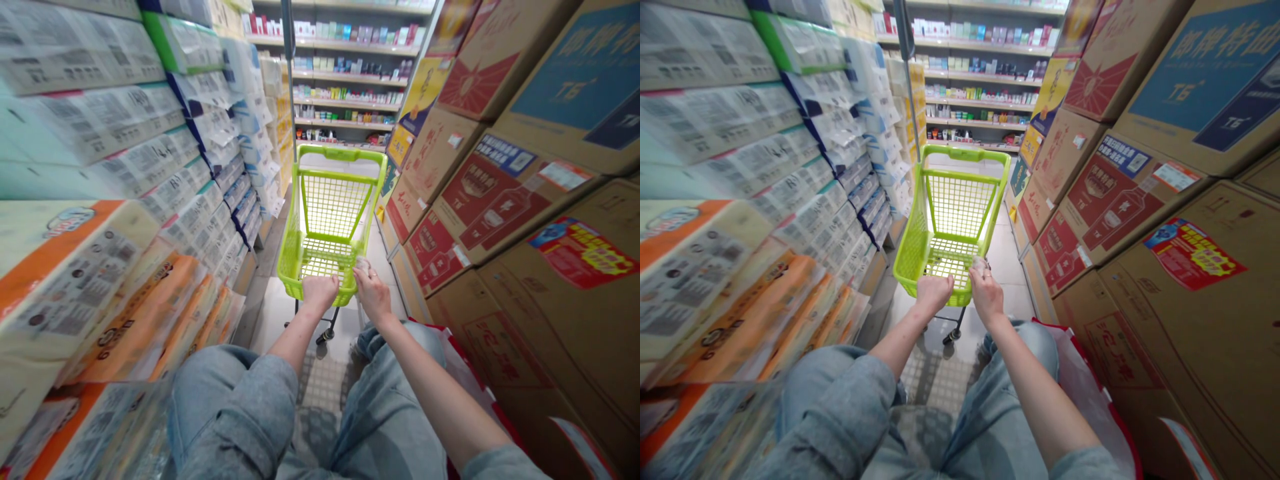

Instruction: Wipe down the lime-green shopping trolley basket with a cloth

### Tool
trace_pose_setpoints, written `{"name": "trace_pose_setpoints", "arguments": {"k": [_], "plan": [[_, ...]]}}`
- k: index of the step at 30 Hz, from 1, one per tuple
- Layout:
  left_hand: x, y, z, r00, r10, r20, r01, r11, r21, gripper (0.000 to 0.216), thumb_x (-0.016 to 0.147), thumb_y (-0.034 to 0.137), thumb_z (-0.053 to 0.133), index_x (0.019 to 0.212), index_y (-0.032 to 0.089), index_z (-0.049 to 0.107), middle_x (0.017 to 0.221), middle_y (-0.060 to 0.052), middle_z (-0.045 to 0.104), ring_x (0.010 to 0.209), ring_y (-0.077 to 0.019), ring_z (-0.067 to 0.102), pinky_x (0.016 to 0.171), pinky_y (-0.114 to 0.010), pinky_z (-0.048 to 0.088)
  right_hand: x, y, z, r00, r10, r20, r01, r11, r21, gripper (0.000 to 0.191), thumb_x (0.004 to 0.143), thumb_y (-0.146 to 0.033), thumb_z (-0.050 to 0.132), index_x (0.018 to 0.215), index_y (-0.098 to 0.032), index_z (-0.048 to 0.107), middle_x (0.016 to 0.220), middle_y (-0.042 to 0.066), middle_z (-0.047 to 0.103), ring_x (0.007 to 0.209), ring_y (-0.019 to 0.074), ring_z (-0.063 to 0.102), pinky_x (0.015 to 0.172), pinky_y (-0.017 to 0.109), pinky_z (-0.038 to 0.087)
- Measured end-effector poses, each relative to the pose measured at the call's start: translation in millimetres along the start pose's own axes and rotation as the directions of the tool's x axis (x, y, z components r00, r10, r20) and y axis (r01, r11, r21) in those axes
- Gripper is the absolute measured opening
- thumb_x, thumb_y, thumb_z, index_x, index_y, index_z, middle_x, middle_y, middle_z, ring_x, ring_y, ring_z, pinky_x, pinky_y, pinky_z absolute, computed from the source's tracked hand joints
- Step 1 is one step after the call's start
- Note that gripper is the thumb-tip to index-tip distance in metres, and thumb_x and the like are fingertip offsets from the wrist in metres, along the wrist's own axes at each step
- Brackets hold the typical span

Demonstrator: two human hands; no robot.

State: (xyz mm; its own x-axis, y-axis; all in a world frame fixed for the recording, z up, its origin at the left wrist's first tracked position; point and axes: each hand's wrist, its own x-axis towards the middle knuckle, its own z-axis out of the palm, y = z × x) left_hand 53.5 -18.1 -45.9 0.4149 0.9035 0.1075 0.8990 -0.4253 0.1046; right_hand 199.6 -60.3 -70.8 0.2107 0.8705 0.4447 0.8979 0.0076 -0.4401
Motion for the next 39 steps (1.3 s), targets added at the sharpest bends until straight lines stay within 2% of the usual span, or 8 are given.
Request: {"name": "trace_pose_setpoints", "arguments": {"k": [3, 6, 9, 14, 18, 26, 31, 39], "plan": [[-1, -1, -2, 1.000, 0.005, 0.002, -0.005, 1.000, 0.005, 0.061, 0.095, 0.032, 0.018, 0.086, 0.007, 0.073, 0.075, -0.018, 0.070, 0.078, -0.0245, 0.067, 0.070, -0.036, 0.044, -1, -3, -6, 0.999, 0.028, 0.038, -0.027, 0.999, -0.035, 0.039, 0.091, -0.032, 0.042, 0.128, -0.024, 0.054, 0.093, 0.010, 0.068, 0.064, 0.0194, 0.060, 0.062, 0.030, 0.044], [-2, -2, -3, 1.000, 0.030, 0.009, -0.030, 1.000, -0.004, 0.058, 0.095, 0.030, 0.019, 0.087, 0.008, 0.073, 0.074, -0.017, 0.069, 0.077, -0.0236, 0.067, 0.069, -0.035, 0.043, 9, -7, -13, 0.996, 0.090, -0.019, -0.091, 0.994, -0.066, 0.052, 0.092, -0.036, 0.041, 0.140, -0.015, 0.038, 0.090, 0.013, 0.070, 0.066, 0.0223, 0.062, 0.062, 0.031, 0.045], [-2, -3, -2, 0.999, 0.048, 0.004, -0.048, 0.999, -0.009, 0.057, 0.095, 0.029, 0.021, 0.087, 0.007, 0.073, 0.073, -0.017, 0.069, 0.076, -0.0222, 0.066, 0.070, -0.034, 0.043, 24, -15, -18, 0.997, 0.077, -0.014, -0.078, 0.984, -0.157, 0.043, 0.093, -0.033, 0.040, 0.132, -0.015, 0.045, 0.104, 0.014, 0.067, 0.079, 0.0213, 0.065, 0.066, 0.028, 0.047], [-1, -2, 2, 0.999, 0.027, -0.019, -0.028, 1.000, -0.006, 0.060, 0.095, 0.031, 0.020, 0.084, 0.004, 0.073, 0.072, -0.018, 0.069, 0.076, -0.0229, 0.066, 0.069, -0.033, 0.043, 38, -29, -17, 0.968, 0.144, 0.205, -0.046, 0.907, -0.419, 0.033, 0.094, -0.031, 0.040, 0.121, -0.016, 0.052, 0.113, 0.013, 0.062, 0.081, 0.0187, 0.066, 0.063, 0.025, 0.048], [-1, 0, 0, 1.000, 0.028, -0.006, -0.029, 0.999, -0.021, 0.061, 0.095, 0.034, 0.019, 0.084, 0.005, 0.073, 0.073, -0.018, 0.069, 0.077, -0.0244, 0.066, 0.069, -0.034, 0.043, 43, -33, -19, 0.946, 0.174, 0.274, -0.019, 0.872, -0.488, 0.031, 0.096, -0.026, 0.033, 0.119, -0.014, 0.051, 0.120, 0.015, 0.058, 0.086, 0.0196, 0.066, 0.063, 0.026, 0.050], [-4, 8, -5, 0.992, 0.126, 0.031, -0.123, 0.990, -0.067, 0.056, 0.096, 0.033, 0.020, 0.089, 0.010, 0.071, 0.083, -0.016, 0.070, 0.082, -0.0232, 0.066, 0.074, -0.035, 0.044, 50, -15, -22, 0.940, 0.172, 0.296, -0.019, 0.889, -0.457, 0.032, 0.096, -0.022, 0.033, 0.123, -0.017, 0.049, 0.127, 0.015, 0.056, 0.094, 0.0189, 0.065, 0.073, 0.027, 0.051], [-4, 6, -10, 0.973, 0.215, 0.080, -0.205, 0.972, -0.118, 0.051, 0.096, 0.039, 0.022, 0.089, 0.016, 0.067, 0.088, -0.010, 0.071, 0.084, -0.0204, 0.065, 0.073, -0.030, 0.044, 53, 4, -20, 0.954, 0.077, 0.291, 0.023, 0.946, -0.324, 0.034, 0.095, -0.024, 0.035, 0.126, -0.019, 0.049, 0.133, 0.012, 0.052, 0.105, 0.0187, 0.061, 0.083, 0.029, 0.050], [0, -42, -22, 0.965, 0.139, 0.222, -0.145, 0.989, 0.011, 0.062, 0.096, 0.046, 0.016, 0.084, 0.015, 0.070, 0.085, -0.013, 0.071, 0.084, -0.0243, 0.067, 0.070, -0.032, 0.045, 61, 22, -15, 0.957, 0.007, 0.289, 0.062, 0.972, -0.227, 0.037, 0.094, -0.022, 0.037, 0.128, -0.019, 0.048, 0.138, 0.009, 0.049, 0.118, 0.0193, 0.053, 0.093, 0.031, 0.046]]}}
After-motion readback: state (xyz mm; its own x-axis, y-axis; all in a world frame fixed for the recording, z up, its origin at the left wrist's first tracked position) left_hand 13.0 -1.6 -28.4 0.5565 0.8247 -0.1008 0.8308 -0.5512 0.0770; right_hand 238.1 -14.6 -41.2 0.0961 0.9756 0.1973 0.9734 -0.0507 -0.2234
